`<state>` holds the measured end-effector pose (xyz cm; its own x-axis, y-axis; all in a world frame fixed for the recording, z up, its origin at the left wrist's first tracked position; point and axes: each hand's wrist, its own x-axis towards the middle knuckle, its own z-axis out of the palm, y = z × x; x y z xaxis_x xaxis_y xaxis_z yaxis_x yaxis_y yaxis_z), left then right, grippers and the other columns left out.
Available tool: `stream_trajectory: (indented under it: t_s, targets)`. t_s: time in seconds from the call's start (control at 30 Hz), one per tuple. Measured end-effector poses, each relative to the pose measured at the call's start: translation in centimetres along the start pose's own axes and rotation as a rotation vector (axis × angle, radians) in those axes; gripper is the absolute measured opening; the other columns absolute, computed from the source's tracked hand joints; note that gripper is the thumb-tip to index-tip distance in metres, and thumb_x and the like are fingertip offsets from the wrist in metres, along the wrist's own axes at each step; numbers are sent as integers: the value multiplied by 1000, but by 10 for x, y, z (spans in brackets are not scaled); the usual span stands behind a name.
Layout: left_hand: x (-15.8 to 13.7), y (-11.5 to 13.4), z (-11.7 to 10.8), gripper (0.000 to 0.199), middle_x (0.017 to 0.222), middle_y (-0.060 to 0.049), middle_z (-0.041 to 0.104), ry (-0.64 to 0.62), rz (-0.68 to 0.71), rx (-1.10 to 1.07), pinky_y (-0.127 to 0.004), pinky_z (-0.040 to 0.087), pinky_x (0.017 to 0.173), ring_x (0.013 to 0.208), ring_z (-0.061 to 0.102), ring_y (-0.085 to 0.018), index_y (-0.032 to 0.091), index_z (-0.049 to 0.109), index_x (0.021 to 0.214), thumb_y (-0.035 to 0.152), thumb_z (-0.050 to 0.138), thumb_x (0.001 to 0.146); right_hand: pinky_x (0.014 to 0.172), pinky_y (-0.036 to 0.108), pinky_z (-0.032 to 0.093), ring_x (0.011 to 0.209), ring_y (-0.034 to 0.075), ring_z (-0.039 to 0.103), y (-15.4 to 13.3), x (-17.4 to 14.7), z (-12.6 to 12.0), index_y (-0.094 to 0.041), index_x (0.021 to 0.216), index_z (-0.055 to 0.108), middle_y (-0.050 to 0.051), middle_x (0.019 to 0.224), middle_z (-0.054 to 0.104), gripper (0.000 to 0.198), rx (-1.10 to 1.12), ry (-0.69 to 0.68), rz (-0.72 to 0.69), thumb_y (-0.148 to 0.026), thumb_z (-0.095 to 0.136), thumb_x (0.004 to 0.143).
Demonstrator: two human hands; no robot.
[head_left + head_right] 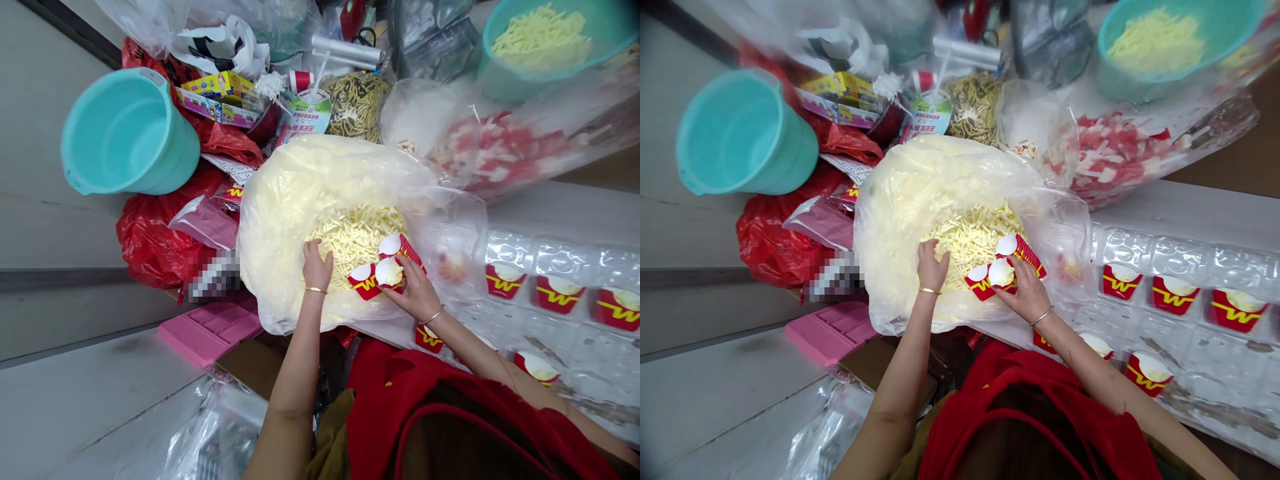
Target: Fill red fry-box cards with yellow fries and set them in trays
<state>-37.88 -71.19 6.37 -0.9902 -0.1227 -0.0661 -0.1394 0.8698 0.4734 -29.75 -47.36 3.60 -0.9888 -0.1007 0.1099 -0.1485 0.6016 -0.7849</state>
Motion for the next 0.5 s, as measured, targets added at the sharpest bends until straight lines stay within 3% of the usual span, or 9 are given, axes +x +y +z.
stream_trajectory:
  t_s: [0.13, 0.23, 0.37, 0.5]
  targets:
    - [-17, 29, 16, 15, 98, -8, 54, -198, 147, 241, -40, 35, 86, 99, 48, -26, 21, 62, 87, 30, 64, 76, 94, 52, 45, 115, 32, 50, 0, -6, 0, -17, 137, 32, 17, 125, 51, 73, -4, -17, -8, -43, 64, 76]
    - [-21, 38, 25, 10, 98, -8, 54, -193, 113, 224, -39, 35, 83, 98, 48, -24, 20, 63, 84, 28, 60, 79, 96, 51, 44, 116, 32, 49, 0, -8, -1, -17, 137, 32, 17, 126, 50, 74, -5, -21, -6, -42, 65, 76]
    - [-23, 34, 10, 8, 90, -5, 57, -135, -10, -99, -33, 38, 82, 92, 52, -19, 18, 62, 76, 25, 59, 78, 96, 50, 44, 115, 31, 50, 0, -7, -3, -15, 136, 32, 17, 125, 51, 74, -9, -21, 12, -44, 65, 76]
    - [-31, 39, -21, 16, 69, 1, 55, -343, -128, -565, -26, 42, 69, 70, 52, -12, 16, 55, 68, 28, 58, 78, 95, 50, 44, 114, 31, 50, -9, -3, 0, -16, 136, 32, 17, 124, 52, 75, 10, -28, 8, -43, 65, 75]
